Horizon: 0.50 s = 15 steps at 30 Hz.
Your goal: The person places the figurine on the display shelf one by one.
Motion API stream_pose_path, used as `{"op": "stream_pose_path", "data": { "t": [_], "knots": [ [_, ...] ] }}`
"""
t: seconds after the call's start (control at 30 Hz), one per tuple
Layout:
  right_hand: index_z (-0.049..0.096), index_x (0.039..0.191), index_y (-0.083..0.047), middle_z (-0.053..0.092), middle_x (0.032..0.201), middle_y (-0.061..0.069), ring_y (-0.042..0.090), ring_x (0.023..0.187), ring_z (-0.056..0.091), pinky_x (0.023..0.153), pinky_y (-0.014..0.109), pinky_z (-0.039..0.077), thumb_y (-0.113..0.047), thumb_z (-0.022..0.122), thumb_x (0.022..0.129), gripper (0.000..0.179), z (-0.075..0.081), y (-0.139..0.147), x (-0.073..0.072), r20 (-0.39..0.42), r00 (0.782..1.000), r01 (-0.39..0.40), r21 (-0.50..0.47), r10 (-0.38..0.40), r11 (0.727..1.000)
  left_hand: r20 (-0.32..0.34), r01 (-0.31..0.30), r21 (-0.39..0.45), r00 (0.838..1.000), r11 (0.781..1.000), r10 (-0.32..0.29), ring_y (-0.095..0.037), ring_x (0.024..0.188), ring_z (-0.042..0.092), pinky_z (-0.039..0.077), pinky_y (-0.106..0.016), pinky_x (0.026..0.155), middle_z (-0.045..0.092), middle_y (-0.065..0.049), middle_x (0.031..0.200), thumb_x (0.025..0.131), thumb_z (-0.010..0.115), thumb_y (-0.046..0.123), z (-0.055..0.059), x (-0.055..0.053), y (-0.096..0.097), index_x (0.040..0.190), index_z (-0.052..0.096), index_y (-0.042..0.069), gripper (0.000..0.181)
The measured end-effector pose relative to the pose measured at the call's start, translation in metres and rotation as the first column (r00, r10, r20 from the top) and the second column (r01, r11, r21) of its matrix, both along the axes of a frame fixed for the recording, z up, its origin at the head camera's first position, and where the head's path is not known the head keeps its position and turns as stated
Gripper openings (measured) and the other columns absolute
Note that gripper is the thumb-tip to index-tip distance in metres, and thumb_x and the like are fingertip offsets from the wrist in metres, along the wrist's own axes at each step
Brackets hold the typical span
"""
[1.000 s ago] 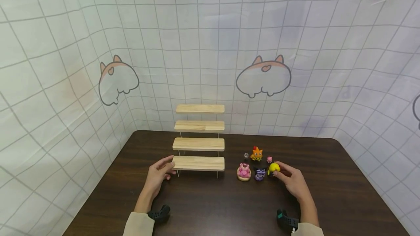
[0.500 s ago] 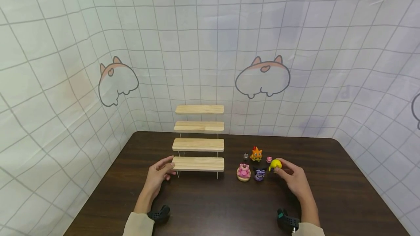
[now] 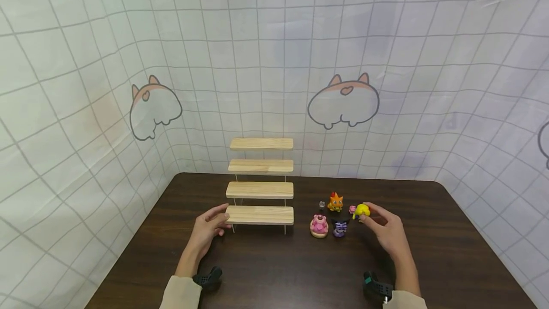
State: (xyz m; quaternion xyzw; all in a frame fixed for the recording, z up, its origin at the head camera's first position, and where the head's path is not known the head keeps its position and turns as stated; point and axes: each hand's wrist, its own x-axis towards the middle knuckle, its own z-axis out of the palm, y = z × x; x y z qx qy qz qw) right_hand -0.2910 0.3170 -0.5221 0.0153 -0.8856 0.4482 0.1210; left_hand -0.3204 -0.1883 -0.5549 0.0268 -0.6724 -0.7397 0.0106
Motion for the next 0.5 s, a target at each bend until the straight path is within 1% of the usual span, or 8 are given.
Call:
{"op": "stream_pose_path", "data": {
  "t": [0.1,0.27,0.33,0.5],
  "knots": [
    [0.059,0.144,-0.010,0.069,0.122,0.010,-0.009,0.091,0.059,0.078,0.031,0.052,-0.042,0.067,0.099,0.055,0.004,0.000,0.001,0.003,1.000,0.000,-0.013,0.001,1.000,0.001,0.006,0.013,1.000,1.000,-0.006,-0.016,0.075,0.073,0.053,-0.023,0.057,0.076,-0.002,0.092,0.096,0.072,0.014,0.000,-0.002,-0.001,0.138,0.063,0.005,0.045],
    [0.058,0.145,-0.013,0.066,0.117,-0.008,-0.012,0.091,0.059,0.076,0.031,0.052,-0.043,0.067,0.099,0.056,0.012,-0.003,0.003,0.005,1.000,0.002,-0.034,-0.002,0.999,0.000,0.017,0.022,1.000,1.000,-0.017,-0.016,0.073,0.072,0.054,-0.023,0.058,0.075,-0.002,0.091,0.094,0.074,0.013,-0.002,-0.006,-0.001,0.138,0.062,0.002,0.047],
    [0.059,0.145,-0.014,0.066,0.117,-0.010,-0.012,0.091,0.059,0.076,0.031,0.053,-0.043,0.067,0.099,0.055,0.015,-0.005,0.004,-0.003,1.000,-0.001,-0.039,0.001,0.999,0.002,0.019,0.023,1.000,1.000,-0.019,-0.015,0.073,0.072,0.054,-0.023,0.058,0.075,-0.002,0.091,0.093,0.074,0.013,-0.002,-0.008,-0.002,0.137,0.062,0.001,0.047],
    [0.059,0.144,-0.013,0.069,0.117,-0.003,-0.009,0.092,0.062,0.078,0.030,0.052,-0.040,0.067,0.099,0.053,0.023,-0.014,0.005,-0.038,0.999,-0.024,-0.047,0.022,0.999,0.006,0.018,0.012,1.000,1.000,-0.018,-0.015,0.073,0.072,0.054,-0.023,0.059,0.075,-0.002,0.093,0.093,0.074,0.012,-0.002,-0.009,-0.001,0.137,0.063,0.002,0.047]
  ]
}}
